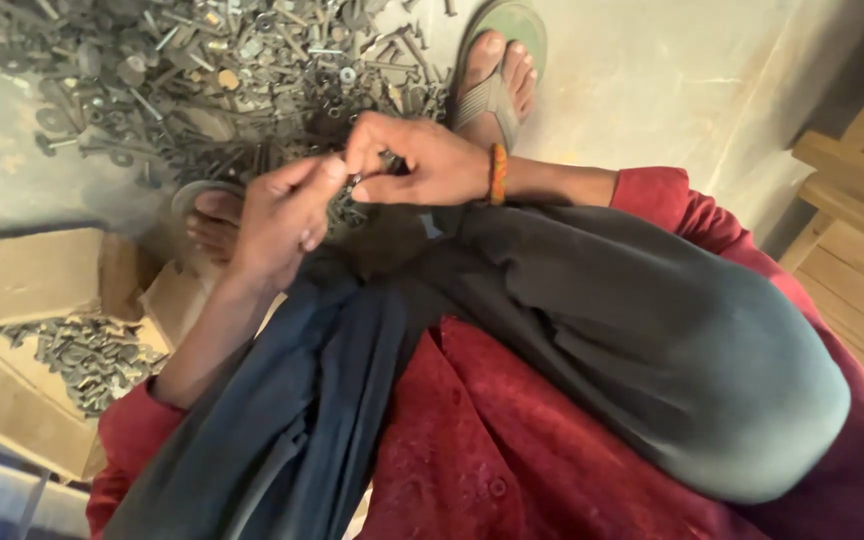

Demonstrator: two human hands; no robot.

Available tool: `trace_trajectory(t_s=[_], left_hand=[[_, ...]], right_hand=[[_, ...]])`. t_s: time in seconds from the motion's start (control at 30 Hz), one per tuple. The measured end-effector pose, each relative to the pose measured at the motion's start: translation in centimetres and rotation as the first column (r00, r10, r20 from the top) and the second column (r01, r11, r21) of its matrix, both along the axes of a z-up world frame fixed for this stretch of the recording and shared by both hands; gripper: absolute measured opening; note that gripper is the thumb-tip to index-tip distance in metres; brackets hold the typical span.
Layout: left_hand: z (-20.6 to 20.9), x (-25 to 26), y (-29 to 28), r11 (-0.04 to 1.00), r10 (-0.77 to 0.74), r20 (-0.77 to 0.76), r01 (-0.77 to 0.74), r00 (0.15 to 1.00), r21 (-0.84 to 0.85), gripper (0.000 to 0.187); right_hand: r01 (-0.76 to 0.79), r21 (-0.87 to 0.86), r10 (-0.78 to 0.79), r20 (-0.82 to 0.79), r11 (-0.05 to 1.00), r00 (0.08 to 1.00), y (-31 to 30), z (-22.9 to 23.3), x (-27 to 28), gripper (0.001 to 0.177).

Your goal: Sorting through a large pile of screws, bolts, and washers on the floor.

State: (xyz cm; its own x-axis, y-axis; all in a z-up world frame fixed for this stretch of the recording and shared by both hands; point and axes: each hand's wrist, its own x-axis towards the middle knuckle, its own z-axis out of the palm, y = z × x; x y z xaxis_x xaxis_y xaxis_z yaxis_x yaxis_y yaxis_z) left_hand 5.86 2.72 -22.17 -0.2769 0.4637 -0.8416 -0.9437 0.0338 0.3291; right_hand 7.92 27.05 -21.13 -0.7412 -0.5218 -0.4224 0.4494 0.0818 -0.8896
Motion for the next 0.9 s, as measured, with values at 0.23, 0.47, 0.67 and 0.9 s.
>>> trace_trajectory(t_s=[0.23, 0.47, 0.67, 0.9], left_hand=[[-0.2, 0.5, -0.2, 0.996, -0.073, -0.018, 0.072, 0.997, -0.048, 0.038], [0.1, 0.5, -0.4, 0.997, -0.059, 0.075, 0.063, 0.995, -0.052, 0.041], [0.6, 0.3, -0.8, 0.993, 0.057, 0.232, -0.079, 0.971, 0.088, 0.033], [0.3, 0.8, -1.0, 0.985, 0.09, 0.295, -0.129, 0.951, 0.115, 0.029]], right_hand=[[0.007, -0.144, 0.013, 0.144, 0.99, 0.989, 0.4, -1.1, 0.6, 0.028], [0.051, -0.195, 0.025, 0.368, 0.979, 0.93, 0.1, -1.5, 1.1, 0.03], [-0.034, -0.093, 0.045, 0.116, 0.995, 0.992, 0.1, -0.7, 0.5, 0.03], [-0.046, -0.018, 0.045, -0.076, 0.999, 0.996, 0.4, -0.6, 0.4, 0.021]])
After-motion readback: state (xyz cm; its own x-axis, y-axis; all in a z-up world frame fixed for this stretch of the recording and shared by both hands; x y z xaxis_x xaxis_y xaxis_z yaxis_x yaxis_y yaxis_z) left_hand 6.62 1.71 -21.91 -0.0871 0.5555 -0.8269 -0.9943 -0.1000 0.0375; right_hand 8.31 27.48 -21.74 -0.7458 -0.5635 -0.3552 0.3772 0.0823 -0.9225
